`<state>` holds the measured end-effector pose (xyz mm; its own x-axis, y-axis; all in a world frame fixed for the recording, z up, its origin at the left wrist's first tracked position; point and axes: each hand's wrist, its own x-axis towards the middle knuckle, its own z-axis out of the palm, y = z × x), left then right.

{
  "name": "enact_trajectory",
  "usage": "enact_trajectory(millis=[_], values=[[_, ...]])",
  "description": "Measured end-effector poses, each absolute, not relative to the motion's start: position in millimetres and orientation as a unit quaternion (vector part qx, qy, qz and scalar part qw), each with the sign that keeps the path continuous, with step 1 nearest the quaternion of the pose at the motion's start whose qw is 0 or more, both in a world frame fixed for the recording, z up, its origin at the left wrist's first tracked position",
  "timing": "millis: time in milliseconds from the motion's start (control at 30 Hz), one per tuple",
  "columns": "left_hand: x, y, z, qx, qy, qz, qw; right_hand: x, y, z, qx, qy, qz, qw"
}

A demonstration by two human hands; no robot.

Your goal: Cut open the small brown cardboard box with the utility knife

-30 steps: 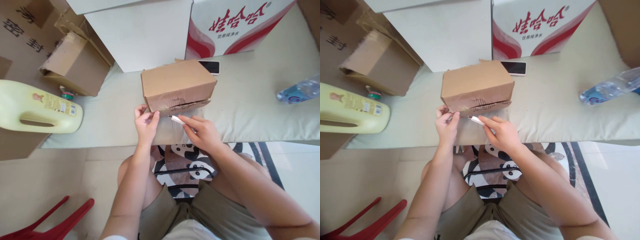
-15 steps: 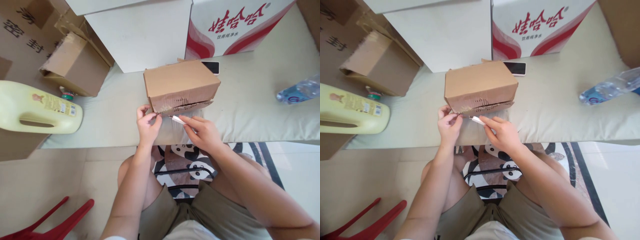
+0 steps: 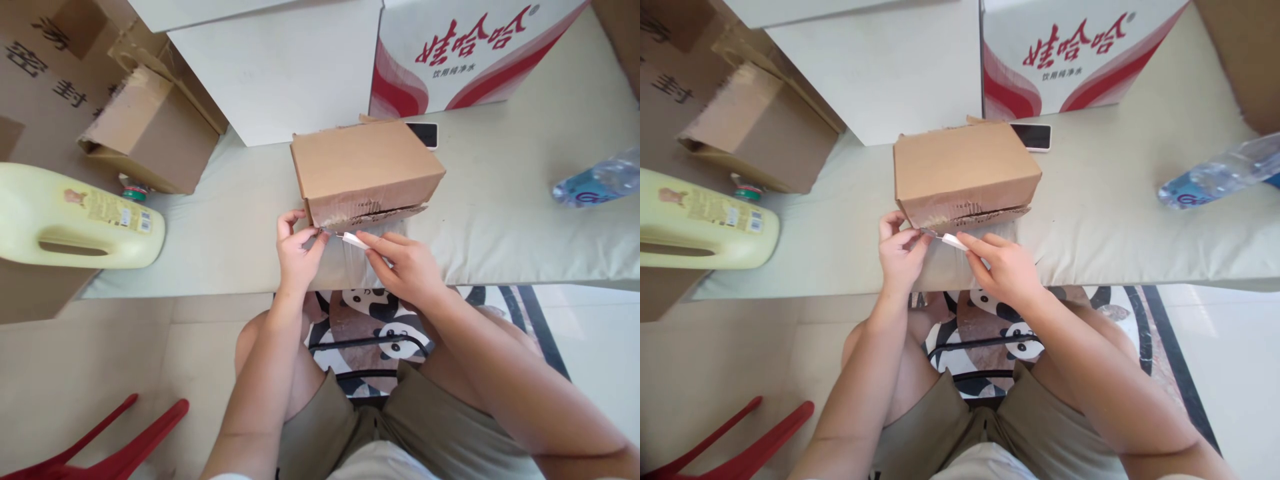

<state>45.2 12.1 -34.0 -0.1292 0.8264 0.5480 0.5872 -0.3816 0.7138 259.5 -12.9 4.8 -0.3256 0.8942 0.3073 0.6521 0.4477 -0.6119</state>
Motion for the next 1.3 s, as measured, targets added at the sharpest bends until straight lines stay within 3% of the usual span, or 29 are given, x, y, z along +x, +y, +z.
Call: enact_trajectory(millis=[533, 1300], values=[[50.6, 12.6, -32.7, 0.661, 0.527, 0.528, 0.078, 260.4, -13.3, 7.7, -0.527, -0.803, 0.092, 0.263], [54.4, 7.9, -29.2, 0.659, 0.534, 0.522, 0.091, 268.9, -10.8, 8.4, -0.528, -0.799, 0.132, 0.258]])
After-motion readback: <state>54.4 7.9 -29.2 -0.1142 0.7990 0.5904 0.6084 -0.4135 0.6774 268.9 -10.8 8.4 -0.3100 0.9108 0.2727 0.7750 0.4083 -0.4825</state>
